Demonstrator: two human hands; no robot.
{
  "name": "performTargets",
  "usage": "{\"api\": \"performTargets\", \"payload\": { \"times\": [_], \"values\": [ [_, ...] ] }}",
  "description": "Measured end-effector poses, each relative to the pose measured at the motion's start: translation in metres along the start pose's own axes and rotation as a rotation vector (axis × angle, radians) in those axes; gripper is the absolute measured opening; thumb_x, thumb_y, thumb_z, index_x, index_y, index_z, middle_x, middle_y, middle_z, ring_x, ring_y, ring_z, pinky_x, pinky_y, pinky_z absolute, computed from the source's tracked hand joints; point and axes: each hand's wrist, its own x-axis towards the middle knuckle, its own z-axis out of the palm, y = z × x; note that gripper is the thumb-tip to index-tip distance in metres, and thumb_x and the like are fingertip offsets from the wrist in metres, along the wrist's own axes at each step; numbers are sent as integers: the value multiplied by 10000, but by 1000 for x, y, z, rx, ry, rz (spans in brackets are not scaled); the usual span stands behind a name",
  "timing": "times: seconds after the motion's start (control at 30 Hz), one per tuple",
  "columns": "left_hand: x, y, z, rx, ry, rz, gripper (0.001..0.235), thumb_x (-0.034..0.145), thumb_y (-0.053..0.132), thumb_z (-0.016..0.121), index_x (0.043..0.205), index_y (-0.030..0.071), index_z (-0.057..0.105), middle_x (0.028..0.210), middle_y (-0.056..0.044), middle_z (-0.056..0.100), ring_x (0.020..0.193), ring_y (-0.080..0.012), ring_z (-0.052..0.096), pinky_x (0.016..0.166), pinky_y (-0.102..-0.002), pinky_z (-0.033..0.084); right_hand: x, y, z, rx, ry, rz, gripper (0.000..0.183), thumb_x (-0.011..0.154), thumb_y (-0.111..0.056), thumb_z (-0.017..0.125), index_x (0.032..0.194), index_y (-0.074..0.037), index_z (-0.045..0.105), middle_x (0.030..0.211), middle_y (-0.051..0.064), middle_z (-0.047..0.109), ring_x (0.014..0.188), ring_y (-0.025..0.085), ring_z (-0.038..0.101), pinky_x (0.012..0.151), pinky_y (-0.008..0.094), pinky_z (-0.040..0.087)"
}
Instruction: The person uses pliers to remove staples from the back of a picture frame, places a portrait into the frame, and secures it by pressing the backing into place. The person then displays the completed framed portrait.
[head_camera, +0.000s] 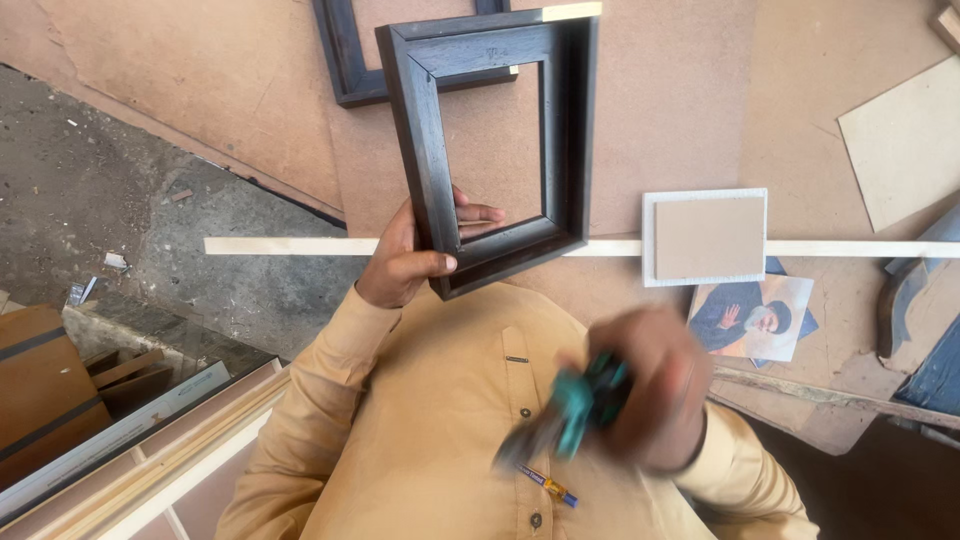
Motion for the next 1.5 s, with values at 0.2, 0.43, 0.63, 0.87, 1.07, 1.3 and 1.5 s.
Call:
{"api": "performTargets", "payload": {
  "times": [0.2, 0.43, 0.63, 0.87, 1.07, 1.3, 1.5],
  "values": [
    [20, -18, -4, -103, 46, -67, 721, 587, 56, 553, 1293, 10, 411, 1304, -313, 607, 1324, -456, 598, 1198, -541, 453, 36, -68, -28, 15, 5, 327, 240, 702, -146, 802, 727, -67, 577, 657, 79, 536, 588, 277, 595, 524, 358, 471],
    [54, -32, -18, -8, 101, -5, 693, 616, 49, 541, 1298, -9, 433, 1180, -293, 646, 1244, -412, 650, 1197, -514, 493, 22, -50, -27, 50, 66, 34, 288, 748, -180, 863, 750, -81, 594, 671, 33, 549, 563, 212, 578, 502, 314, 513],
    [99, -45, -19, 3, 21, -106, 699, 620, 54, 545, 1309, 8, 435, 1186, -272, 651, 1229, -411, 663, 1146, -511, 519, 15, -2, -20, 116, 0, -222, 227, 772, -148, 779, 921, -64, 630, 742, 39, 585, 596, 214, 591, 501, 340, 479],
    [144, -68, -32, 3, -2, -140, 687, 656, 5, 518, 1338, -27, 438, 1172, -225, 636, 1199, -365, 670, 1097, -528, 531, -66, 151, 2, -169, 116, 651, 126, 1061, -67, 726, 1108, -49, 611, 1044, 106, 705, 914, 234, 728, 817, 362, 579],
    [180, -75, -52, 353, 179, -178, 609, 802, 73, 560, 1380, -48, 412, 1125, -195, 637, 1043, -340, 698, 941, -486, 627, -174, 309, -41, -504, -148, 986, 258, 937, -167, 832, 1034, 6, 667, 956, 168, 668, 783, 328, 638, 671, 448, 498],
    [169, -85, -29, 1651, 539, 361, 682, 861, 271, 783, 1336, -108, 474, 1239, -308, 594, 1102, -372, 629, 934, -428, 548, -205, 349, -44, -91, -107, 1255, 380, 929, -265, 789, 1190, -1, 711, 882, 107, 705, 729, 174, 649, 635, 331, 508],
    [121, -142, 48, 968, 41, -122, 106, 1001, 148, 620, 1050, 58, 649, 948, -89, 691, 823, -214, 678, 738, -333, 597, -176, 355, -48, 50, -204, 1406, 360, 931, -283, 783, 1093, 28, 701, 814, 83, 651, 673, 172, 614, 570, 322, 485]
  ]
}}
